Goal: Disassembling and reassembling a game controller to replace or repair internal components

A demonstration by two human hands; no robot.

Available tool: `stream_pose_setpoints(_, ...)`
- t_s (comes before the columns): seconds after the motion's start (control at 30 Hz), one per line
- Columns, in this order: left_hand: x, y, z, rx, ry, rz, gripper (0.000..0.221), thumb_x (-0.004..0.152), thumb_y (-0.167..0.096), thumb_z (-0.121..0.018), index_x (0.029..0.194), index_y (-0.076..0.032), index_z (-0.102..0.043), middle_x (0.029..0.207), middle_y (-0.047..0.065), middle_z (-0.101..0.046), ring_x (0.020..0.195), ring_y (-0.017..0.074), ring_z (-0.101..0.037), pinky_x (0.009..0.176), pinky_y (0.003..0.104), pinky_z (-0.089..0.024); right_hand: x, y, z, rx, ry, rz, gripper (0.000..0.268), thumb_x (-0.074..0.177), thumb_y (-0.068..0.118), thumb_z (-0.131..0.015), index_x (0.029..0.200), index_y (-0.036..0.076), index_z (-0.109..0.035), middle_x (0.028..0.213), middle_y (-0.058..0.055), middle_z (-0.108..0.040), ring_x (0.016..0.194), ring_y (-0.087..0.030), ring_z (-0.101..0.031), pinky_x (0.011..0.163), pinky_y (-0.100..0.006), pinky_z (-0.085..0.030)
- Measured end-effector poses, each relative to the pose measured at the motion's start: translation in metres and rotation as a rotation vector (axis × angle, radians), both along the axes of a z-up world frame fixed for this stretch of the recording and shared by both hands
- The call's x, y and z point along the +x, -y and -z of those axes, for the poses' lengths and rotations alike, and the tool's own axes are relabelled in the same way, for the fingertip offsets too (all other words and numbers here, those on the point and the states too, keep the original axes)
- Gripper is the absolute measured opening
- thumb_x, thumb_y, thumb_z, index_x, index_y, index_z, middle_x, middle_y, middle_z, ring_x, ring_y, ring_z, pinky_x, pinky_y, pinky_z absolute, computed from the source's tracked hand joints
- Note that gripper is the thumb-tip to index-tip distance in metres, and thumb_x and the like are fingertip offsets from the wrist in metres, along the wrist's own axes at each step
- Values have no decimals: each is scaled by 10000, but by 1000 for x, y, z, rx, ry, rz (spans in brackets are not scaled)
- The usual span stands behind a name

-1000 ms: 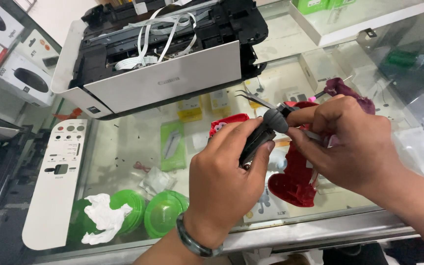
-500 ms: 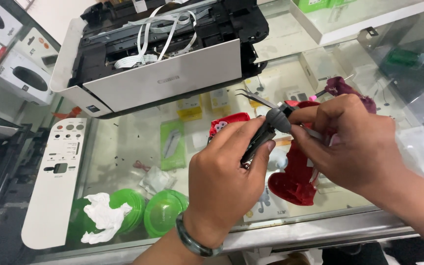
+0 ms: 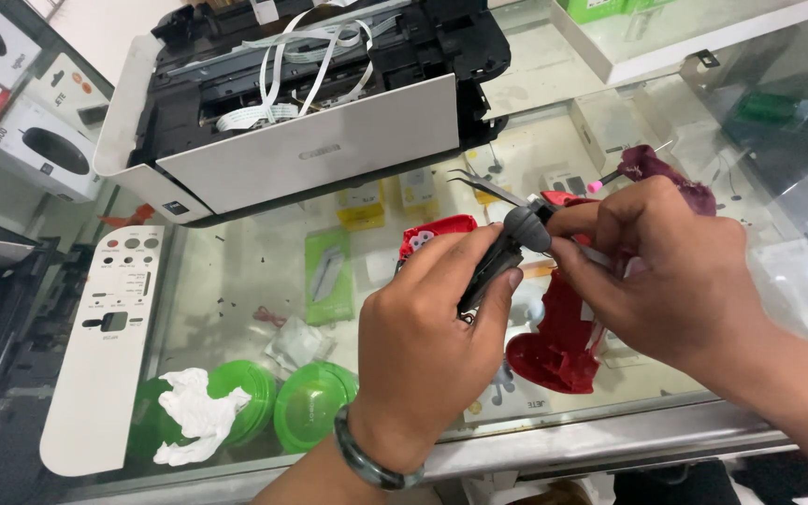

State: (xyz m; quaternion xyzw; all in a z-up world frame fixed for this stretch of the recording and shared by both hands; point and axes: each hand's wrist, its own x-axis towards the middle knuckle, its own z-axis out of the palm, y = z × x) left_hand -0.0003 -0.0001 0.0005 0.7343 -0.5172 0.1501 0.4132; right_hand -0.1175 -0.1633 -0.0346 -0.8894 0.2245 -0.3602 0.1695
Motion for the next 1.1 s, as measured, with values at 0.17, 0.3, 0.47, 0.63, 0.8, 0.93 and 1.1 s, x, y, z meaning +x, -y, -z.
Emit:
stream_pose_setpoints(0.17,1,0,5,4,55,-20,331,893,-188,-767,1212,-128,-699,1071,6,-746,810,226,-727,580,367,-546,0,0,-8,88,-43,33,404,909,219,-768,965,105,-384,1006,106,-803,896,-119,-755,684,-366,-466)
stream_pose_setpoints(0.3,1,0,6,7,95,-35,313,907,-199,-759,1208,-143,-696,1062,-11,-739,807,217,-718,577,368,-536,0,-2,-14,123,-54,25,427,874,203,-770,953,105,-361,989,127,-804,923,-128,-749,771,-389,-452)
stream_pose_setpoints(0.47,0,0,4,5,125,-27,294,918,-180,-751,1201,-128,-694,1054,-2,-731,793,218,-706,567,364,-529,-1,-3,-10,113,-16,13,423,879,186,-794,943,89,-387,970,88,-803,873,-108,-749,701,-347,-474)
stream_pose_setpoints(0.63,1,-1,5,5,121,-8,288,939,-186,-729,1217,-121,-689,1064,-6,-725,774,207,-693,572,349,-530,-1,-5,-1,58,47,35,415,918,195,-805,964,99,-403,963,86,-791,879,-104,-754,646,-328,-451)
stream_pose_setpoints(0.8,-1,-2,5,6,87,22,305,937,-172,-722,1229,-93,-679,1092,28,-722,822,240,-705,602,386,-542,-1,-9,1,-19,127,7,390,951,134,-810,967,61,-427,958,49,-788,987,-115,-770,538,-267,-419)
stream_pose_setpoints(0.93,-2,-1,4,8,63,9,313,928,-192,-731,1224,-117,-663,1075,17,-721,824,256,-703,591,394,-538,-1,-6,6,-107,167,-30,370,979,115,-808,962,39,-446,932,14,-787,976,-143,-779,496,-251,-398)
stream_pose_setpoints(1.1,-3,-1,0,-11,-20,-9,275,903,-176,-734,1170,-136,-680,1006,3,-719,765,250,-678,601,368,-539,-2,-2,3,-171,134,-68,318,963,140,-816,1008,74,-508,979,69,-778,682,-102,-654,537,-274,-429)
